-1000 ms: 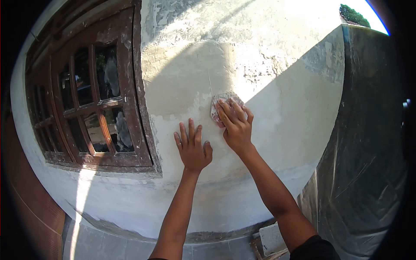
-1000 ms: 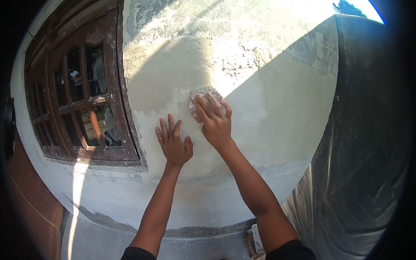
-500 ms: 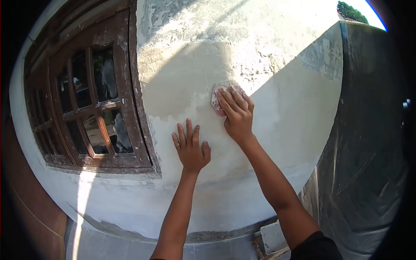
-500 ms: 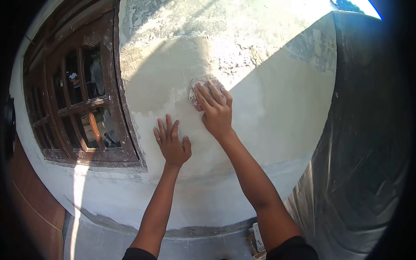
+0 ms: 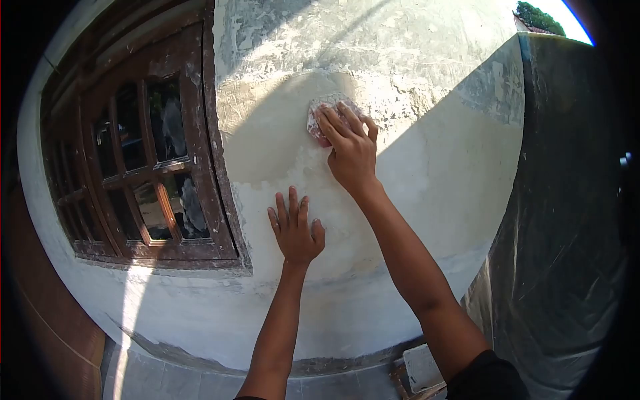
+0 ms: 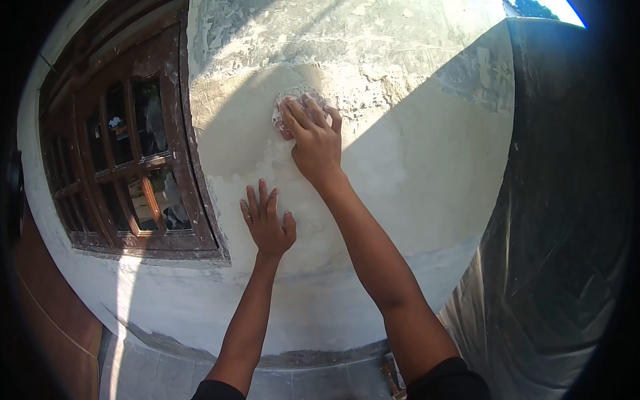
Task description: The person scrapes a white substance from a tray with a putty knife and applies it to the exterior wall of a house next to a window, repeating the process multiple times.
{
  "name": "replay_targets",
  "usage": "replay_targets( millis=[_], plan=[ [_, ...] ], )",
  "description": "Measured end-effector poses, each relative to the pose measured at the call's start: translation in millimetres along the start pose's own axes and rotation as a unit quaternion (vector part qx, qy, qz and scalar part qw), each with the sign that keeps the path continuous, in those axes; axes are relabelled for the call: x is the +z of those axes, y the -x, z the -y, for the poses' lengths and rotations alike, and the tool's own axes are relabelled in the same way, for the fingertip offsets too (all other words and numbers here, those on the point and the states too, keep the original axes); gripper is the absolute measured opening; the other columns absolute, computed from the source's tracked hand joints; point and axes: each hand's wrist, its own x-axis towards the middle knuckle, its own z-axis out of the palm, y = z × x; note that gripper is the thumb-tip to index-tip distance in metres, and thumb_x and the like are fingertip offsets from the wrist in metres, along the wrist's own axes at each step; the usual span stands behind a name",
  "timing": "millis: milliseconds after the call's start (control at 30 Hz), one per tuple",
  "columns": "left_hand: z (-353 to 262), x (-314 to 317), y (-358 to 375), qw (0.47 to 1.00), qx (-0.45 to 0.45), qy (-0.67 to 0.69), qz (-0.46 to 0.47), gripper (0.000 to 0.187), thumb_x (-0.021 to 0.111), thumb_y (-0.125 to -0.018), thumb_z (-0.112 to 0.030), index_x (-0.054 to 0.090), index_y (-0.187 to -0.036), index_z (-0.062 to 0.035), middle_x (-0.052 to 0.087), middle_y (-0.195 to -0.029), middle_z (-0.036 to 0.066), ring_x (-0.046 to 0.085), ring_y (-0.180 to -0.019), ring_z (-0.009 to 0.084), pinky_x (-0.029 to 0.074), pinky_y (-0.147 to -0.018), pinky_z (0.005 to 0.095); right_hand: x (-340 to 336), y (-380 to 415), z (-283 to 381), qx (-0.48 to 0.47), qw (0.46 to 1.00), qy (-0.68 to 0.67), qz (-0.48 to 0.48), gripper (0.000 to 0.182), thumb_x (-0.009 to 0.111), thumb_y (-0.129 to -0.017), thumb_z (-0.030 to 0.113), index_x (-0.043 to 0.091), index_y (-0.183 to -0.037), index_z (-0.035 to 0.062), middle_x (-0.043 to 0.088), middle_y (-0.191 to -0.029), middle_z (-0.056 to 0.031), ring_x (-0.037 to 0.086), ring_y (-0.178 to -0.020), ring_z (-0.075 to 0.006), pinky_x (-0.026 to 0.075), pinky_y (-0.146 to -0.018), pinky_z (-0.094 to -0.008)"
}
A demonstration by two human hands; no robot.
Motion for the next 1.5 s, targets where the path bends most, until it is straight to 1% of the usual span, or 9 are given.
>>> replay_targets(
  millis=[200, 500, 633, 933, 1000, 1133, 1267, 1367, 1500],
  plan=[
    [-1.2, 1.7, 4.3, 1.000, 0.002, -0.009, 0.009, 0.054, 0.049, -0.092, -0.025, 0.041, -0.141, -0.0047, 0.035, -0.157, 0.022, 0.022, -0.148, 0.0465, 0.008, -0.118, 0.0622, -44.8, 150.5, 26.5, 0.039, 0.995, -0.006, 0.093, 0.048, 0.062, -0.080, 0.000, 0.068, -0.125, 0.0155, 0.065, -0.134, 0.0021, 0.057, -0.126, -0.0210, 0.029, -0.105, -0.0424],
    [0.3, 1.9, 0.9, 1.000, 0.007, -0.007, 0.001, 0.055, 0.051, -0.090, -0.022, 0.041, -0.141, -0.0047, 0.035, -0.158, 0.022, 0.022, -0.149, 0.0460, 0.008, -0.119, 0.0615, -15.8, -37.2, -36.6, -0.016, 0.995, -0.014, -0.094, 0.059, 0.056, -0.075, -0.009, 0.064, -0.128, 0.0148, 0.067, -0.129, -0.0009, 0.058, -0.125, -0.0215, 0.033, -0.104, -0.0411],
    [1.3, -1.2, 2.7, 1.000, 0.008, -0.008, 0.017, 0.055, 0.052, -0.090, -0.023, 0.041, -0.141, -0.0041, 0.035, -0.158, 0.022, 0.021, -0.149, 0.0459, 0.007, -0.119, 0.0612, 5.1, 13.3, -38.9, 0.024, 0.999, -0.010, -0.021, 0.056, 0.058, -0.073, -0.007, 0.067, -0.124, 0.0145, 0.065, -0.134, -0.0013, 0.055, -0.131, -0.0211, 0.030, -0.112, -0.0438],
    [-1.6, 2.2, 8.7, 1.000, 0.000, 0.001, -0.003, 0.053, 0.050, -0.090, -0.022, 0.044, -0.141, -0.0063, 0.039, -0.156, 0.020, 0.022, -0.149, 0.0445, 0.006, -0.120, 0.0595, -69.5, 165.5, 1.3, 0.080, 0.986, -0.032, 0.142, 0.053, 0.058, -0.079, -0.007, 0.067, -0.128, 0.0122, 0.066, -0.133, -0.0045, 0.057, -0.131, -0.0215, 0.030, -0.110, -0.0433],
    [-3.2, 6.1, 9.4, 1.000, -0.003, -0.009, -0.009, 0.054, 0.050, -0.090, -0.022, 0.043, -0.141, -0.0065, 0.039, -0.156, 0.020, 0.022, -0.149, 0.0444, 0.006, -0.120, 0.0593, -80.7, 155.4, -0.5, 0.088, 0.988, -0.073, 0.100, 0.056, 0.059, -0.075, -0.008, 0.067, -0.126, 0.0116, 0.068, -0.129, -0.0061, 0.062, -0.123, -0.0229, 0.033, -0.105, -0.0418],
    [-0.7, 3.1, 10.5, 1.000, 0.009, 0.000, 0.008, 0.055, 0.050, -0.090, -0.022, 0.040, -0.141, -0.0039, 0.034, -0.157, 0.023, 0.020, -0.149, 0.0475, 0.005, -0.119, 0.0627, -65.5, 15.4, -19.2, -0.010, 0.998, -0.025, -0.055, 0.056, 0.056, -0.077, -0.010, 0.065, -0.127, 0.0113, 0.067, -0.128, -0.0056, 0.061, -0.125, -0.0229, 0.034, -0.102, -0.0402],
    [2.1, 3.1, 16.4, 1.000, 0.007, -0.009, 0.020, 0.057, 0.049, -0.091, -0.023, 0.038, -0.143, -0.0041, 0.034, -0.157, 0.023, 0.020, -0.149, 0.0471, 0.004, -0.118, 0.0635, -19.8, -35.2, -43.1, -0.020, 0.999, -0.025, -0.042, 0.056, 0.056, -0.079, -0.007, 0.064, -0.129, 0.0171, 0.065, -0.133, 0.0001, 0.058, -0.128, -0.0221, 0.033, -0.104, -0.0413],
    [3.0, -1.9, 34.8, 0.998, -0.005, -0.052, 0.046, 0.060, 0.048, -0.092, -0.025, 0.035, -0.147, -0.0049, 0.031, -0.159, 0.024, 0.014, -0.150, 0.0474, 0.001, -0.117, 0.0660, -7.0, 16.4, -38.5, 0.029, 1.000, -0.007, 0.006, 0.055, 0.058, -0.081, -0.006, 0.066, -0.129, 0.0203, 0.063, -0.136, 0.0015, 0.054, -0.133, -0.0179, 0.030, -0.107, -0.0384],
    [2.3, 3.0, 80.0, 0.993, -0.078, -0.081, 0.027, 0.064, 0.049, -0.096, -0.030, 0.031, -0.152, -0.0062, 0.022, -0.162, 0.024, 0.002, -0.151, 0.0501, -0.006, -0.116, 0.0663, -35.8, 137.7, -23.1, 0.062, 0.995, -0.001, 0.075, 0.057, 0.062, -0.076, -0.006, 0.066, -0.127, 0.0198, 0.064, -0.134, 0.0039, 0.058, -0.127, -0.0180, 0.026, -0.109, -0.0510]
  ],
)
